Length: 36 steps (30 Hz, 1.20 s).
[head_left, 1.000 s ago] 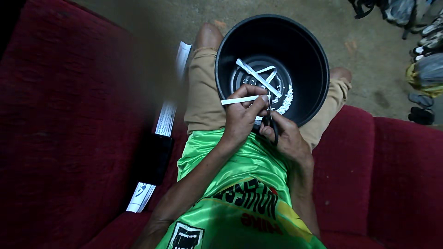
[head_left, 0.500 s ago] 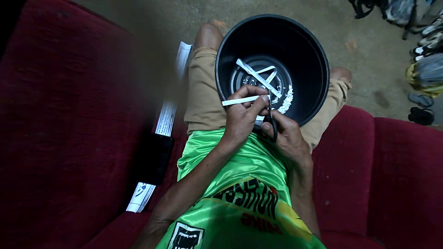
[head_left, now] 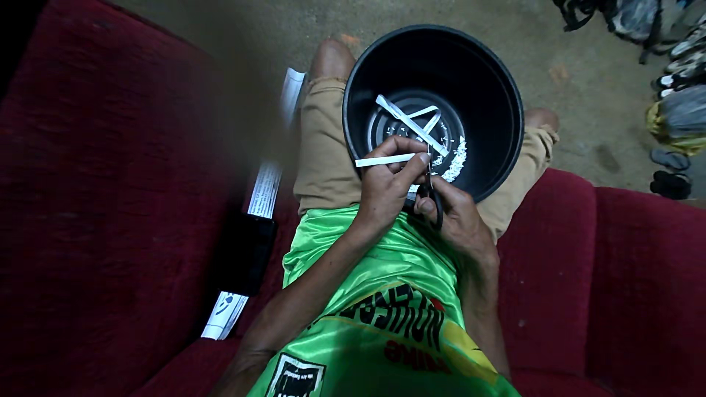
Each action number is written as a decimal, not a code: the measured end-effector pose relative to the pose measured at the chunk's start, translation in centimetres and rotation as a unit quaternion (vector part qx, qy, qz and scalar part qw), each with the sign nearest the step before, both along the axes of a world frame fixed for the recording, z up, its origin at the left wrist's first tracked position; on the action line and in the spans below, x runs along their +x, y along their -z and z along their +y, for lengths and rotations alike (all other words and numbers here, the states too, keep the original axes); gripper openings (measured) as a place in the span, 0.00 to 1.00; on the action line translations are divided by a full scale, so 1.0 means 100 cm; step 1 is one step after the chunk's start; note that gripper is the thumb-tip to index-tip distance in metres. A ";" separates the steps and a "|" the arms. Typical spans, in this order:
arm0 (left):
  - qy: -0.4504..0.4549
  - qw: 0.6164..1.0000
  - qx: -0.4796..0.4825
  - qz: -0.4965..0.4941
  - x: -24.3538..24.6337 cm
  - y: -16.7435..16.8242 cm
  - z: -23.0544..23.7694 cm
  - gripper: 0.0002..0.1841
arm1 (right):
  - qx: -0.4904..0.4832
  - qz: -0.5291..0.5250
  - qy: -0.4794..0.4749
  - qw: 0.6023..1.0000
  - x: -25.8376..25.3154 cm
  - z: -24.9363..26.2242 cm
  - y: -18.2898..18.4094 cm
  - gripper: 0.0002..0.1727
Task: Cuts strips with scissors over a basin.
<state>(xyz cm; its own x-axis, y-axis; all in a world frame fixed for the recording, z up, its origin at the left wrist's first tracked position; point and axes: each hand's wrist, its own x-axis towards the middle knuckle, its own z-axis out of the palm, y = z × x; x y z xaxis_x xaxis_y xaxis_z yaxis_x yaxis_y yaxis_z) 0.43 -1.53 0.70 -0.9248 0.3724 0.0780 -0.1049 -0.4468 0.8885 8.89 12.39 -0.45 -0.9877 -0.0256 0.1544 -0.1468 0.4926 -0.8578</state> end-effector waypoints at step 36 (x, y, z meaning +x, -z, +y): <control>-0.001 1.000 0.010 -0.013 -0.001 -0.001 -0.002 0.05 | 0.000 0.000 0.014 1.000 0.001 0.001 0.001 0.22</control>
